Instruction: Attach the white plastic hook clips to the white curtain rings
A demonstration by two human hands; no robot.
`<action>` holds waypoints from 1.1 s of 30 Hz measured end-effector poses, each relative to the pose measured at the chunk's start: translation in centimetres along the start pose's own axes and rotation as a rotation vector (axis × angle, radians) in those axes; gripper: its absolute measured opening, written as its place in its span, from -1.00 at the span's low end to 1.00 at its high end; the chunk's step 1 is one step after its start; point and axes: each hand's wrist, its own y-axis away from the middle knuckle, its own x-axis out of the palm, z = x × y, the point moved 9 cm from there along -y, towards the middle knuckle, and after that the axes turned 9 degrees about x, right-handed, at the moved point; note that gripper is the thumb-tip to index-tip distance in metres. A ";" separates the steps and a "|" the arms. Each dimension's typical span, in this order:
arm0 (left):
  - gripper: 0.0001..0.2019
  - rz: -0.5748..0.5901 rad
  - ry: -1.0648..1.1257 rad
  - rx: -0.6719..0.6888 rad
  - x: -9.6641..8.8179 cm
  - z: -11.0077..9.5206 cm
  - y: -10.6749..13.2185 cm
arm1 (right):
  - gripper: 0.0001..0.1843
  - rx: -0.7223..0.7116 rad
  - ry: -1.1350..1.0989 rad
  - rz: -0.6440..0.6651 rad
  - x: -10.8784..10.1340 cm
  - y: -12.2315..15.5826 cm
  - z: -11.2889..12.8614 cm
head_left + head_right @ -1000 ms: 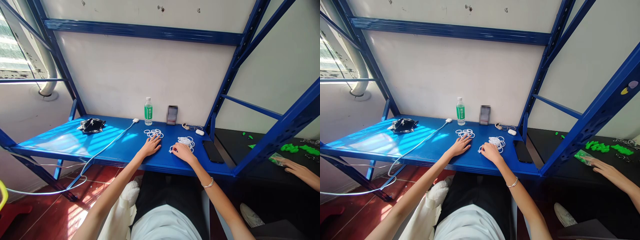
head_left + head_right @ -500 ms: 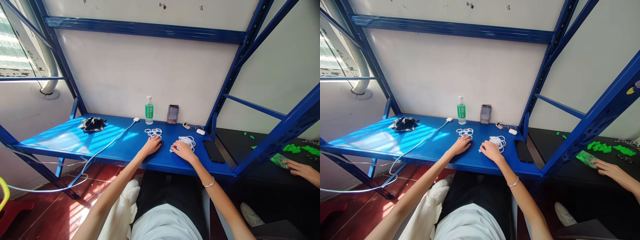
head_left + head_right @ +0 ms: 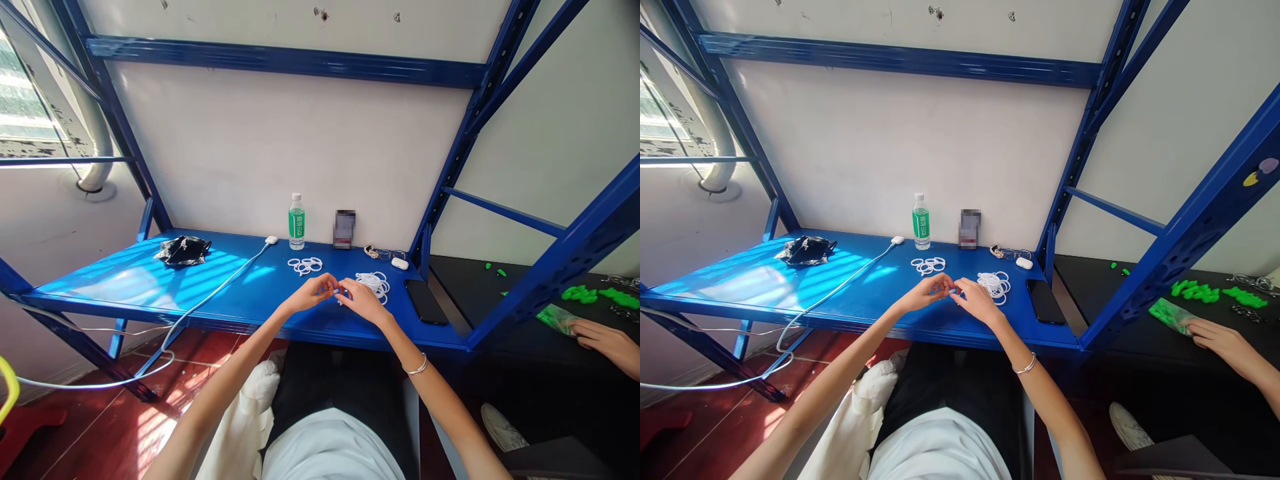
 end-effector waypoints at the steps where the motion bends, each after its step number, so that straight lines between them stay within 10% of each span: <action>1: -0.71 -0.010 0.074 -0.020 0.0 -0.2 0.0 | -0.76 -0.009 -0.044 0.009 0.0 0.0 0.2; 13: -0.62 -0.133 0.717 -0.117 -0.4 -1.5 0.1 | -0.56 0.233 -0.987 0.155 0.7 -0.9 -2.7; 23: -0.57 -0.028 0.634 -0.132 0.8 -2.1 0.3 | -0.67 0.054 -0.919 0.564 2.0 1.2 2.3; 33: -0.67 -0.084 0.665 -0.215 1.3 -1.0 0.3 | -0.67 0.179 -1.006 0.491 2.2 0.7 1.1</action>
